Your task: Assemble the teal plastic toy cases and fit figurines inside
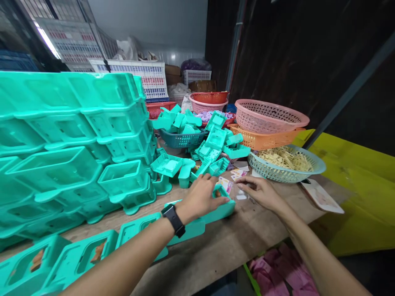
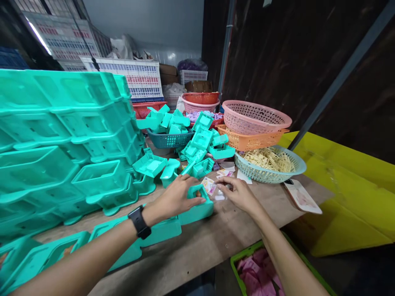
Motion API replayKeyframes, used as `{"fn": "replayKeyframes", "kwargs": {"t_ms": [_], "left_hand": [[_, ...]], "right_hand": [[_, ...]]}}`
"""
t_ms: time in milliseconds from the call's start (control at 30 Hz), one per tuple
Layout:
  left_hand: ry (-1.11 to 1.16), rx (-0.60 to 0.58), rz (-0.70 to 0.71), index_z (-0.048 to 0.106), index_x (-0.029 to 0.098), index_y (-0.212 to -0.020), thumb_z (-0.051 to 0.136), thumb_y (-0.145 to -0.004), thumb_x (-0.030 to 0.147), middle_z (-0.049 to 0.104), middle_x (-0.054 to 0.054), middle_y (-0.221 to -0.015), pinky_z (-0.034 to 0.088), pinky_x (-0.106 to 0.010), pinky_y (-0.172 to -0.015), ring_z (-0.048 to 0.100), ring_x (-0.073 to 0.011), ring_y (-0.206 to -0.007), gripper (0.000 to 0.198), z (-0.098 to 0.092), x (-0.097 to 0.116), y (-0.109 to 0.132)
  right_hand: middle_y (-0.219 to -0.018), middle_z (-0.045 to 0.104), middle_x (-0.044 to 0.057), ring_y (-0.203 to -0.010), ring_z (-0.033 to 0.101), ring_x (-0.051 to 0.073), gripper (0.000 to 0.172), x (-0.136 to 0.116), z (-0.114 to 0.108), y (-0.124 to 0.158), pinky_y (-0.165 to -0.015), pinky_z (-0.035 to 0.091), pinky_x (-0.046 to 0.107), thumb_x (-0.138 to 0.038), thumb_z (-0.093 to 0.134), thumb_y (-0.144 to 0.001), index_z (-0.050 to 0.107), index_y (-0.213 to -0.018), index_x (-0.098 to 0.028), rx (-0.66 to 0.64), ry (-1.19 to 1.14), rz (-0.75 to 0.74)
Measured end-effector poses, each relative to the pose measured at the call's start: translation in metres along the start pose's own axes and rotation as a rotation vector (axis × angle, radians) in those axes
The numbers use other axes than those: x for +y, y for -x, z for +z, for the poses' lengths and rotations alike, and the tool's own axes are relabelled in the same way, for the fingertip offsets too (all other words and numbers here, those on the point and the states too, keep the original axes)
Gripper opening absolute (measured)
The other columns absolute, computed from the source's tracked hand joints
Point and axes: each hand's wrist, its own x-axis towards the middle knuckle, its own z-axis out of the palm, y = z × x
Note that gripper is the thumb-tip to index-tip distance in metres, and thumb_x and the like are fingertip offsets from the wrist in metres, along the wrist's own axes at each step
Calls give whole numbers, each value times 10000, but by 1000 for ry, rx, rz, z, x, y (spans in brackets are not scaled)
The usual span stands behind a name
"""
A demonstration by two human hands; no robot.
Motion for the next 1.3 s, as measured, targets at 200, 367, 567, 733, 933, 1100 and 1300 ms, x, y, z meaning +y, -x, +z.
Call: {"fn": "replayKeyframes", "kwargs": {"t_ms": [200, 367, 567, 733, 933, 1100, 1300], "left_hand": [[34, -19, -39, 720, 179, -1117, 1025, -540, 299, 702, -105, -965, 542, -407, -875, 674, -397, -1020, 663, 25, -8, -15], [-81, -61, -124, 717, 204, -925, 991, -601, 355, 711, -81, -938, 561, -380, -889, 706, -351, -976, 450, 30, -10, -13], [-226, -191, -175, 699, 152, -1113, 936, -687, 405, 717, -124, -1165, 565, -392, -962, 698, -354, -1108, 550, 28, -7, -14], [-293, -223, -174, 673, 141, -1208, 906, -730, 460, 714, -132, -1231, 569, -381, -972, 700, -337, -1121, 619, 28, -5, -15], [-323, -236, -171, 685, 150, -1145, 886, -746, 477, 731, -121, -1204, 575, -365, -949, 713, -327, -1096, 554, 26, -3, -14], [-337, -237, -166, 648, 123, -1260, 876, -761, 465, 729, -137, -1211, 571, -372, -969, 712, -334, -1110, 646, 26, -1, -14], [-346, -231, -156, 620, 130, -1305, 856, -770, 451, 720, -141, -1240, 577, -389, -977, 712, -346, -1127, 668, 27, -1, -13]], "right_hand": [[-956, 815, 62, -836, 726, 236, 319, -13, 6, -30, -738, 522, 324, -402, 571, -912, 809, -963, -195, -97, 31, -96], [-952, 811, 68, -900, 737, 250, 260, -14, 10, -35, -843, 529, 346, -314, 569, -915, 802, -959, -207, -107, 94, -150], [-911, 801, 59, -846, 730, 243, 253, -12, 13, -34, -840, 539, 343, -297, 558, -937, 798, -978, -227, -98, 147, -201], [-962, 807, 68, -889, 743, 251, 247, -12, 15, -35, -831, 541, 341, -260, 555, -943, 794, -991, -222, -84, 185, -229], [-973, 814, 60, -899, 755, 244, 239, -15, 14, -35, -820, 549, 330, -247, 554, -953, 788, -991, -227, -82, 220, -257], [-1062, 815, 66, -983, 757, 252, 239, -17, 14, -35, -855, 566, 347, -234, 551, -961, 784, -1012, -227, -87, 249, -277], [-1114, 810, 78, -1005, 761, 255, 268, -20, 15, -36, -884, 575, 364, -217, 530, -965, 787, -1040, -206, -102, 286, -289]]}}
